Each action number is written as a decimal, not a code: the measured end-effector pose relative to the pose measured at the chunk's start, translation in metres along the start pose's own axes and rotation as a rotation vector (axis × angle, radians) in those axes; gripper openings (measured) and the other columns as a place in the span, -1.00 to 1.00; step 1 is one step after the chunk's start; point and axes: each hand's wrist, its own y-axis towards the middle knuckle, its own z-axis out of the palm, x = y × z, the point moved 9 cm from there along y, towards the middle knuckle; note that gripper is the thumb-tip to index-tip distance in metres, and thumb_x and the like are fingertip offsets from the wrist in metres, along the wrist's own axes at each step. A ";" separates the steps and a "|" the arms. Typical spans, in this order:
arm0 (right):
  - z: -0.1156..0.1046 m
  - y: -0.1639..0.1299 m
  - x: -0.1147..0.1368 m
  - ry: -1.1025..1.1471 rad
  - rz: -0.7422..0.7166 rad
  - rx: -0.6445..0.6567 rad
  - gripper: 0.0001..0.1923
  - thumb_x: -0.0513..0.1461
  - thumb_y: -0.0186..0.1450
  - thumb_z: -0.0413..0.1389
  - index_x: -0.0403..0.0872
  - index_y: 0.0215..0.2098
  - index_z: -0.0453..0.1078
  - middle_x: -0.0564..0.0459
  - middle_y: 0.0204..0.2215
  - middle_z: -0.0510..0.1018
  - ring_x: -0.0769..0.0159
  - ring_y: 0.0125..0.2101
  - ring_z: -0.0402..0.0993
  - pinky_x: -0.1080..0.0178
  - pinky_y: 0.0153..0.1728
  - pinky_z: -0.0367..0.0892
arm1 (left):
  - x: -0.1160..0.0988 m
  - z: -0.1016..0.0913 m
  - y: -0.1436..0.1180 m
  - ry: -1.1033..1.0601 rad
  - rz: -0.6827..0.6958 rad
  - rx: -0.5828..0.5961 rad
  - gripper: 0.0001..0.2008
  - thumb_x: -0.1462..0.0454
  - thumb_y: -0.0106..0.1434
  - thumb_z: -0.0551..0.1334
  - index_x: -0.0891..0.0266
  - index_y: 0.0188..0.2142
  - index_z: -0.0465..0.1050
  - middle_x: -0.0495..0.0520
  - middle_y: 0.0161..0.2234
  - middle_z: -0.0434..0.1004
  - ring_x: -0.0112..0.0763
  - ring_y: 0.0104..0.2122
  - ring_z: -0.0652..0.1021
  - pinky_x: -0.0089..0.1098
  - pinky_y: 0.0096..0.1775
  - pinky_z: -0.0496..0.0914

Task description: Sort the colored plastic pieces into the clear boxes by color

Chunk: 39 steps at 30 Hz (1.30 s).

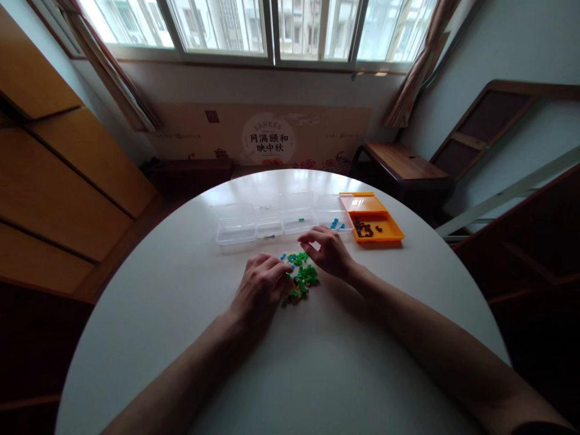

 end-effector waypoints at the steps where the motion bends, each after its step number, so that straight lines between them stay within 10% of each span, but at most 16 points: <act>1: 0.004 0.000 0.002 0.027 -0.029 0.065 -0.87 -0.39 0.18 0.10 -0.10 -0.38 0.48 0.03 -0.44 0.52 0.32 -0.37 0.39 0.27 -0.26 0.29 | 0.000 0.000 0.000 0.003 -0.006 0.002 -0.86 0.33 0.24 0.19 0.15 -0.22 0.49 0.03 -0.28 0.55 -0.25 -0.18 0.43 -0.18 -0.05 0.25; 9: 0.023 -0.008 0.011 0.110 -0.065 0.425 -0.86 -0.41 0.07 0.15 -0.11 -0.42 0.48 0.10 -0.46 0.46 0.43 -0.44 0.33 0.37 -0.36 0.23 | 0.011 -0.010 -0.001 0.027 -0.110 -0.091 -0.87 0.34 0.25 0.17 0.19 -0.27 0.49 0.05 -0.29 0.54 -0.23 -0.17 0.43 -0.16 -0.04 0.25; 31: 0.032 -0.012 0.012 0.068 -0.054 0.494 -0.94 -0.33 0.15 0.18 -0.13 -0.41 0.50 0.11 -0.48 0.39 0.47 -0.48 0.28 0.40 -0.41 0.15 | 0.004 -0.001 0.000 0.062 -0.081 0.002 -0.93 0.30 0.18 0.22 0.15 -0.34 0.50 0.05 -0.19 0.51 -0.18 -0.08 0.39 -0.11 -0.01 0.21; 39: 0.028 -0.009 0.019 0.201 -0.010 0.486 -0.92 -0.30 0.17 0.18 -0.13 -0.37 0.53 0.11 -0.47 0.42 0.49 -0.50 0.30 0.41 -0.44 0.17 | -0.003 -0.013 -0.001 0.023 0.045 -0.150 -0.92 0.31 0.27 0.19 0.16 -0.31 0.47 0.01 -0.32 0.55 -0.29 -0.19 0.45 -0.20 -0.05 0.24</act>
